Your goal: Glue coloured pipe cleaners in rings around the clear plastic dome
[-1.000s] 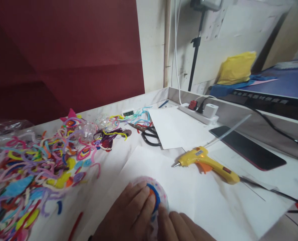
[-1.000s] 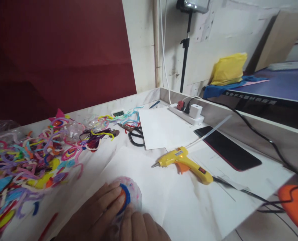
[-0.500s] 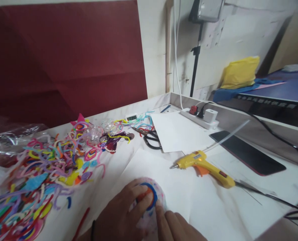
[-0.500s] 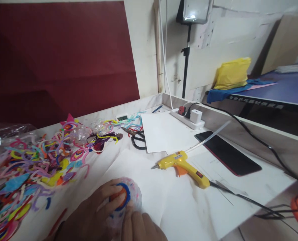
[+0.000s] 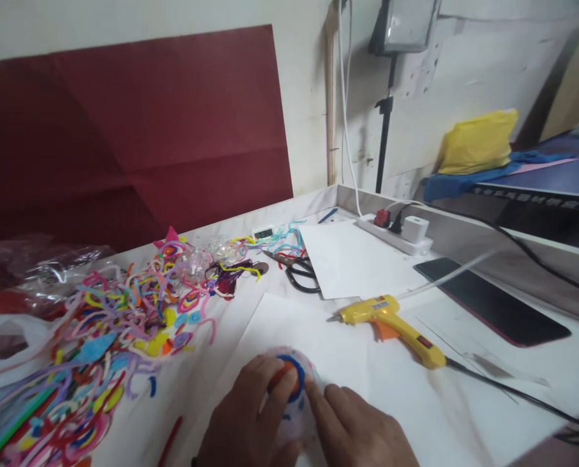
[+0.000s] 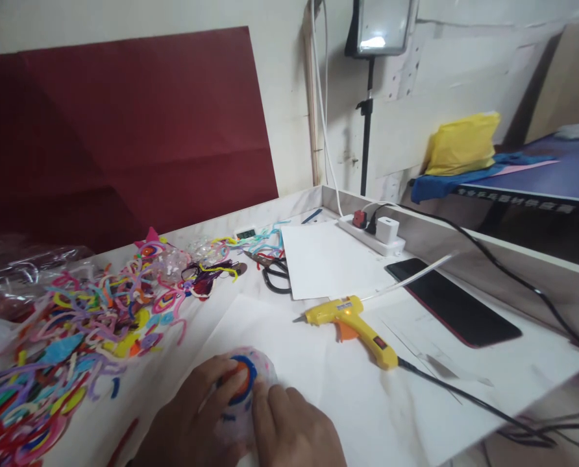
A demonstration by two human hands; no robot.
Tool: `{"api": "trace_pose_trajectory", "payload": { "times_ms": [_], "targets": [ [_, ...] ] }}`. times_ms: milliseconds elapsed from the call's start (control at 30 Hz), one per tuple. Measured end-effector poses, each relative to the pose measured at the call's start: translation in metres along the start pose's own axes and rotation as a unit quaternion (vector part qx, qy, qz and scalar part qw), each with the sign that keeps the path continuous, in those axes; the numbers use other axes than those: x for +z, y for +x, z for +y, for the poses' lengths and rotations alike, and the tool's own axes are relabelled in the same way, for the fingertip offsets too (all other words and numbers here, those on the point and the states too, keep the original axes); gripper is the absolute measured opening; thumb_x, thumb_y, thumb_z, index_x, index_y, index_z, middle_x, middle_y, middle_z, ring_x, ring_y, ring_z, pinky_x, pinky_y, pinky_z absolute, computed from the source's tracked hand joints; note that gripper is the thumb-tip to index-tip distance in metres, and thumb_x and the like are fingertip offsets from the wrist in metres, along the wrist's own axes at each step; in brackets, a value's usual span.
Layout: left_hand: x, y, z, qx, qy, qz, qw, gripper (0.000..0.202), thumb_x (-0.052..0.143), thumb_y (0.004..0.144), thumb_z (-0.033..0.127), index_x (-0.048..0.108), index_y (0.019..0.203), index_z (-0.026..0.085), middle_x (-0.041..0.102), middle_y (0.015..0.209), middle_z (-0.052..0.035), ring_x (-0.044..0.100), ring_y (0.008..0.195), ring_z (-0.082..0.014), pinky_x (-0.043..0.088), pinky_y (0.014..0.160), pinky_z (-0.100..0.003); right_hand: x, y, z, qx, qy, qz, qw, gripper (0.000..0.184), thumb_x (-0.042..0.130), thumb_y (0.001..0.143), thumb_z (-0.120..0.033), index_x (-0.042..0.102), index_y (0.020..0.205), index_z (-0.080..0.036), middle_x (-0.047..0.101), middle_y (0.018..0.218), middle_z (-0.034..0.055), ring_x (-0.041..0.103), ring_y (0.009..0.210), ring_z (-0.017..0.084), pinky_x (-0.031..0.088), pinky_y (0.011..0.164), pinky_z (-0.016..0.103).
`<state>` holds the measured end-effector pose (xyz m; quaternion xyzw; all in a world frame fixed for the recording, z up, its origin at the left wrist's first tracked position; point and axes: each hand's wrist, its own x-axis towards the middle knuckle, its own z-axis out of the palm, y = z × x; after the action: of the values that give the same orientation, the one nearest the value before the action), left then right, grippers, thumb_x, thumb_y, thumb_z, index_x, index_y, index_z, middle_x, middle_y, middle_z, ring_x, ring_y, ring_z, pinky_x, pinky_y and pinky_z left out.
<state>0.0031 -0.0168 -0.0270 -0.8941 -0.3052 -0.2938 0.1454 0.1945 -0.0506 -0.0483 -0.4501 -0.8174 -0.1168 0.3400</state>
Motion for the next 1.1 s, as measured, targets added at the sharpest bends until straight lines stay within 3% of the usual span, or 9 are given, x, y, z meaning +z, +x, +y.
{"api": "trace_pose_trajectory", "payload": {
  "times_ms": [100,200,300,400,567,700,867,967,1100],
  "targets": [
    [-0.004,0.009,0.008,0.003,0.057,-0.011,0.998,0.039,0.052,0.088,0.036,0.057,0.114,0.009,0.065,0.107,-0.0155,0.067,0.099,-0.0268,0.061,0.081,-0.037,-0.004,0.001,0.006,0.003,0.016,-0.012,1.000,0.044,0.018,0.104,-0.027,0.055,0.118,-0.008,0.062,0.073,0.0044,0.062,0.059,0.016,0.048,0.047,0.025],
    [-0.006,0.013,0.013,0.006,0.077,-0.007,0.997,0.038,0.053,0.087,0.038,0.058,0.110,0.008,0.066,0.104,-0.0159,0.067,0.096,-0.0274,0.061,0.080,-0.037,-0.008,0.002,0.013,0.005,0.027,-0.024,0.999,0.048,0.015,0.104,-0.032,0.055,0.117,-0.010,0.061,0.072,0.0037,0.061,0.059,0.016,0.048,0.046,0.024],
    [-0.007,0.010,0.010,0.035,0.070,-0.021,0.997,0.039,0.050,0.091,0.040,0.058,0.116,0.010,0.065,0.112,-0.0149,0.063,0.106,-0.0267,0.058,0.086,-0.035,-0.009,0.000,0.017,-0.011,0.029,-0.028,0.999,0.041,0.021,0.104,-0.028,0.055,0.117,-0.010,0.061,0.071,0.0035,0.061,0.058,0.015,0.048,0.046,0.023],
    [-0.005,0.001,0.002,0.060,0.055,-0.024,0.996,0.034,0.045,0.095,0.030,0.057,0.122,0.013,0.061,0.122,-0.0137,0.056,0.119,-0.0255,0.054,0.093,-0.034,-0.006,-0.004,0.016,-0.017,0.030,-0.026,0.999,0.034,0.027,0.102,-0.019,0.053,0.120,-0.007,0.064,0.075,0.0049,0.063,0.060,0.016,0.050,0.049,0.023],
    [0.010,-0.016,-0.005,0.041,0.004,-0.005,0.999,0.037,0.037,0.101,0.034,0.054,0.128,0.016,0.056,0.128,-0.0135,0.047,0.129,-0.0261,0.050,0.100,-0.039,-0.001,-0.009,0.011,0.005,0.050,-0.011,0.999,0.033,0.033,0.099,-0.013,0.052,0.125,-0.006,0.063,0.075,0.0061,0.063,0.062,0.017,0.051,0.050,0.024],
    [0.017,-0.025,-0.006,0.038,0.028,0.004,0.999,0.042,0.038,0.100,0.042,0.054,0.129,0.017,0.054,0.129,-0.0135,0.048,0.128,-0.0282,0.050,0.099,-0.041,0.000,-0.005,0.014,0.003,0.055,-0.027,0.998,0.035,0.029,0.100,-0.015,0.052,0.125,-0.005,0.063,0.077,0.0070,0.064,0.064,0.017,0.051,0.051,0.024],
    [0.012,-0.022,-0.004,0.032,0.092,0.026,0.995,0.037,0.038,0.100,0.040,0.060,0.119,0.017,0.059,0.121,-0.0121,0.056,0.116,-0.0257,0.053,0.093,-0.037,0.003,0.006,0.019,-0.022,0.061,-0.056,0.996,0.045,0.019,0.104,-0.028,0.052,0.125,-0.008,0.063,0.076,0.0058,0.063,0.063,0.017,0.051,0.050,0.023],
    [0.010,-0.019,-0.002,0.028,0.106,0.029,0.994,0.036,0.039,0.100,0.037,0.061,0.118,0.015,0.060,0.118,-0.0130,0.059,0.111,-0.0260,0.054,0.090,-0.037,0.002,0.012,0.021,-0.024,0.064,-0.057,0.996,0.046,0.016,0.104,-0.026,0.054,0.123,-0.009,0.064,0.077,0.0062,0.064,0.064,0.017,0.052,0.052,0.023],
    [0.010,-0.017,0.001,-0.003,0.108,0.012,0.994,0.036,0.040,0.099,0.034,0.058,0.124,0.016,0.060,0.120,-0.0146,0.057,0.113,-0.0284,0.054,0.090,-0.039,-0.002,0.019,0.025,-0.042,0.097,-0.089,0.990,0.040,0.025,0.102,-0.026,0.054,0.123,-0.007,0.065,0.080,0.0071,0.065,0.067,0.018,0.054,0.055,0.025]
  ]
}}
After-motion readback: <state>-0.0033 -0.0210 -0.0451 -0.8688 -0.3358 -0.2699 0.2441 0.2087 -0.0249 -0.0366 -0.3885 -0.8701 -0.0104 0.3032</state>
